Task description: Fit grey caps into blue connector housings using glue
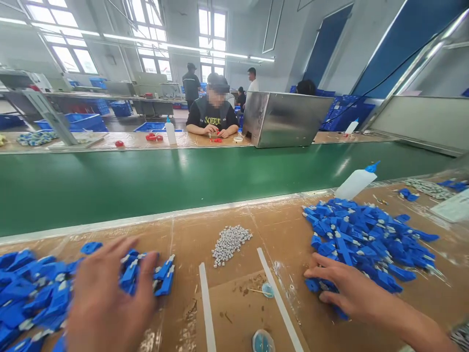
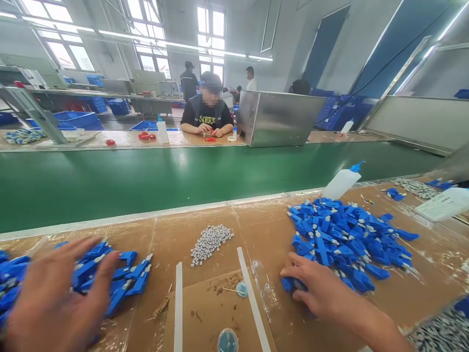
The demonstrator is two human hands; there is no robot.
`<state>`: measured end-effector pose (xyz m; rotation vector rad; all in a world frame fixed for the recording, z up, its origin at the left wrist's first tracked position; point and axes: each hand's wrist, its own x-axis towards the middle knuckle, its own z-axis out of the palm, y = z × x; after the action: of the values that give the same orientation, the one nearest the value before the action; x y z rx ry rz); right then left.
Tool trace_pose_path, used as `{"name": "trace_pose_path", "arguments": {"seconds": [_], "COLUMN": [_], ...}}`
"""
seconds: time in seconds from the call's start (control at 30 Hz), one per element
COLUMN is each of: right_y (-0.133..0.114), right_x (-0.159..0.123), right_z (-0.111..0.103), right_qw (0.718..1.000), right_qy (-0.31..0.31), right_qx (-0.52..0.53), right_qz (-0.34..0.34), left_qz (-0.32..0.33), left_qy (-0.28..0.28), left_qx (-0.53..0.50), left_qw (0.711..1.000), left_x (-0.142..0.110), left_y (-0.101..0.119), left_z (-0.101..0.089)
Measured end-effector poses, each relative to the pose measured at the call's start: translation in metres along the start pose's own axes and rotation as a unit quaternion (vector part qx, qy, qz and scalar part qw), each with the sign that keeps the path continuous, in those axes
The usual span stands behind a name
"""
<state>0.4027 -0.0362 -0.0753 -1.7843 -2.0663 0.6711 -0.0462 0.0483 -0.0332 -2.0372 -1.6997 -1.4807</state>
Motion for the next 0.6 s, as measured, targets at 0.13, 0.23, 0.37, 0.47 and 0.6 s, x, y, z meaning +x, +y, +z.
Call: {"name": "trace_pose_path", "arguments": {"seconds": [0.13,0.23,0.37,0.47,0.6], "right_y": [-0.007,-0.025,-0.068,-0.103,-0.129], "right_x": [0.010,0.017,0.028,0.039,0.051], "right_z": [0.012,0.009,0.020,0.040,0.064], "right_qw": [0.999,0.989,0.901,0.804,0.731], "right_qy": [0.033,0.076,0.124,0.071,0.016], "right_qx": [0.022,0.128,0.414,0.589,0.680], "right_qz": [-0.021,-0.001,0.031,0.036,0.058], "left_qz": [0.004,-0.035,-0.076,-0.100,-0.109], "left_qy": [-0.165,-0.278,-0.332,-0.325,-0.294], "left_qx": [-0.128,-0.239,-0.363,-0.439,-0.465], "left_qw": [0.978,0.930,0.867,0.831,0.828], "left_x": [-0.030,-0.044,-0.052,-0.057,-0.061], "left_y": [0.053,0.071,0.083,0.091,0.096], "left_z": [0.040,0.058,0.066,0.071,0.076]}}
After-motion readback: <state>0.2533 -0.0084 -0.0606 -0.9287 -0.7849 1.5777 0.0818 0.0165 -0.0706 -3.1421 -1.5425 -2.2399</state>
